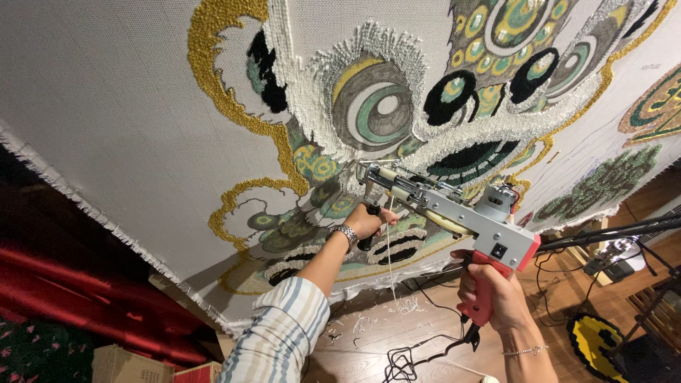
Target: The person uses a handheld electric tufting gun to apply white yarn into a stretched canvas, following a pre-drawn design of a stylized face. The operator guides the tool along the contours of the design, creating a textured pile on the fabric surface.
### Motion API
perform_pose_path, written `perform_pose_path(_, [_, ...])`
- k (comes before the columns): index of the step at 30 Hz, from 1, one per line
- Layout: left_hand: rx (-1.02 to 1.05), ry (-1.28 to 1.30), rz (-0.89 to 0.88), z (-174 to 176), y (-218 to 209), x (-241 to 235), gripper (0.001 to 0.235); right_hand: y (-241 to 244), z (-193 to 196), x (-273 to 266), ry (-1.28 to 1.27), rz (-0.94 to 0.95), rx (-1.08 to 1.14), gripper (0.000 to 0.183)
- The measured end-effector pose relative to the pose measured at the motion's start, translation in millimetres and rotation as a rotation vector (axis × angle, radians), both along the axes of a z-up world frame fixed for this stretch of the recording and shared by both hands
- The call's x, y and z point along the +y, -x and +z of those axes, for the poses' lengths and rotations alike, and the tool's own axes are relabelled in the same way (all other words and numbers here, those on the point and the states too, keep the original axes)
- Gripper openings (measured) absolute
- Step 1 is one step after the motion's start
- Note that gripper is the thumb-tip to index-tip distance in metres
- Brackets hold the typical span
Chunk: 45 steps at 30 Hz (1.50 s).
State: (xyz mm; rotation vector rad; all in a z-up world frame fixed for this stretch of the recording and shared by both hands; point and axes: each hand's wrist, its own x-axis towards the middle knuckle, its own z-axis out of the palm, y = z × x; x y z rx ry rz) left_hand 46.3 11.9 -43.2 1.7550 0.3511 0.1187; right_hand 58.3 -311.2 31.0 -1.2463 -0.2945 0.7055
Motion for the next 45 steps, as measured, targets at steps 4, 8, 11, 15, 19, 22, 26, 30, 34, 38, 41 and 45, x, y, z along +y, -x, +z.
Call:
perform_pose_path(4, [-0.024,-0.012,-0.016,-5,-5,7,0.027,3,1,7,0.015,-0.024,0.000,0.043])
perform_pose_path(8, [-0.029,0.035,0.005,3,0,10,0.027,3,-1,14,-0.020,-0.030,-0.024,0.043])
perform_pose_path(11, [0.050,0.038,0.077,18,6,11,0.032,5,-3,22,-0.022,-0.056,-0.023,0.040])
perform_pose_path(15, [-0.008,0.071,0.099,23,9,21,0.040,12,-6,38,-0.070,-0.112,-0.018,0.023])
perform_pose_path(19, [-0.013,0.109,0.111,22,10,35,0.037,28,-7,57,-0.042,-0.127,-0.057,0.026])
perform_pose_path(22, [0.009,-0.002,0.104,22,10,53,0.034,39,-13,78,-0.060,-0.168,-0.089,0.024])
perform_pose_path(26, [0.009,-0.007,0.095,21,8,68,0.032,54,-18,94,-0.019,-0.198,-0.114,0.025])
perform_pose_path(30, [0.043,0.018,0.087,24,7,74,0.032,54,-24,96,-0.029,-0.192,-0.126,0.023])
perform_pose_path(34, [0.066,-0.029,0.107,29,8,72,0.037,48,-35,97,-0.052,-0.195,-0.152,0.019])
perform_pose_path(38, [0.042,-0.028,0.151,29,7,75,0.037,51,-34,101,-0.071,-0.191,-0.111,0.018])
perform_pose_path(41, [0.040,-0.027,0.153,30,2,78,0.037,54,-28,102,-0.076,-0.177,-0.102,0.019])
perform_pose_path(45, [0.020,-0.021,0.151,30,3,79,0.036,55,-26,102,-0.051,-0.187,-0.102,0.017])
